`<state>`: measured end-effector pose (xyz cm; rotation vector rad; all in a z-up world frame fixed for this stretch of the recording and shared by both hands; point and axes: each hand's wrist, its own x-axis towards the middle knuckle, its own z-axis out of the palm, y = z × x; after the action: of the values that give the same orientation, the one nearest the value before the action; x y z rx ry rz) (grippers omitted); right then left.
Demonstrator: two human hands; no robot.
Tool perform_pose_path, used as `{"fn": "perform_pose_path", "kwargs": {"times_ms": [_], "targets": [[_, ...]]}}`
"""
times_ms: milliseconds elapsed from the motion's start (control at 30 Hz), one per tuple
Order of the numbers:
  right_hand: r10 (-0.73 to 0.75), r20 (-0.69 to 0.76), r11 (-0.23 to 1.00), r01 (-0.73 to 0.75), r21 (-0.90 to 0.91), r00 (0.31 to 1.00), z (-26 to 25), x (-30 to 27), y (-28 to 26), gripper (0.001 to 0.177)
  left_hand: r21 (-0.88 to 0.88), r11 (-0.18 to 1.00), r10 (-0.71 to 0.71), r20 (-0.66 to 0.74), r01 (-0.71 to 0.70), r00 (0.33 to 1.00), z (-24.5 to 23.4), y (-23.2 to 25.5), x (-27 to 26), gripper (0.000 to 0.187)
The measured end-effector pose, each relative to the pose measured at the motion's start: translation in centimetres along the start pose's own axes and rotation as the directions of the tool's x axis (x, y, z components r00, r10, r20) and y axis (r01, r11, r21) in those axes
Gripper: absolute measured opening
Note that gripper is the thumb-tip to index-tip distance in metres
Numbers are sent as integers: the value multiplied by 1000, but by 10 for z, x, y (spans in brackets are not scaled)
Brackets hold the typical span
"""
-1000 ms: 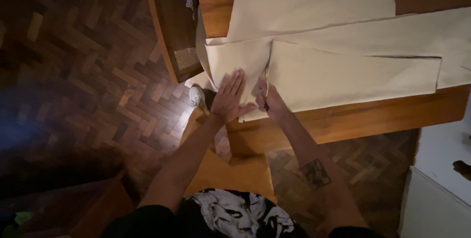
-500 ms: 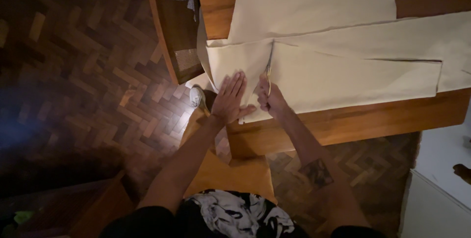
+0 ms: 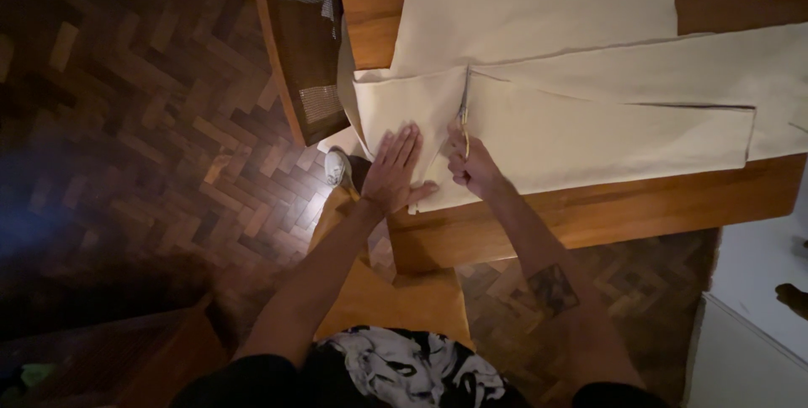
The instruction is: Cutting a piece of fabric with scissors and organizing materials on a workshop table.
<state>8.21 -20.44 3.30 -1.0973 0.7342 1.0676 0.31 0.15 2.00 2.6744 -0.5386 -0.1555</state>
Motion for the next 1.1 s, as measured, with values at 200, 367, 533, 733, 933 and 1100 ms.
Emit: {"fn": "perform_pose_path", "kwargs": {"times_ms": [200, 367, 533, 733, 933, 1100], "targets": [[-75, 134, 996, 80, -37, 988, -20, 22, 0, 45, 37, 999, 5, -22, -4, 1000, -3, 1, 1, 100], [-98, 137, 992, 108, -64, 986, -7, 9, -20, 53, 37, 999, 28, -71, -26, 997, -4, 1, -1, 99], [-45, 51, 997, 48, -64, 998, -2, 4, -23, 50, 6, 1000, 13, -36, -13, 999, -8, 1, 0, 101], [-126, 160, 980, 148, -133, 979, -15, 18, -23, 56, 27, 999, 31, -55, -30, 998, -11, 1, 1, 101], [-147, 130, 969, 169, -180, 981, -17, 25, -29, 51, 46, 999, 28, -56, -26, 998, -7, 1, -1, 101], [-133, 147, 980, 153, -129, 980, -24, 28, -24, 36, -60, 998, 1, -33, -3, 999, -9, -2, 0, 103]]}}
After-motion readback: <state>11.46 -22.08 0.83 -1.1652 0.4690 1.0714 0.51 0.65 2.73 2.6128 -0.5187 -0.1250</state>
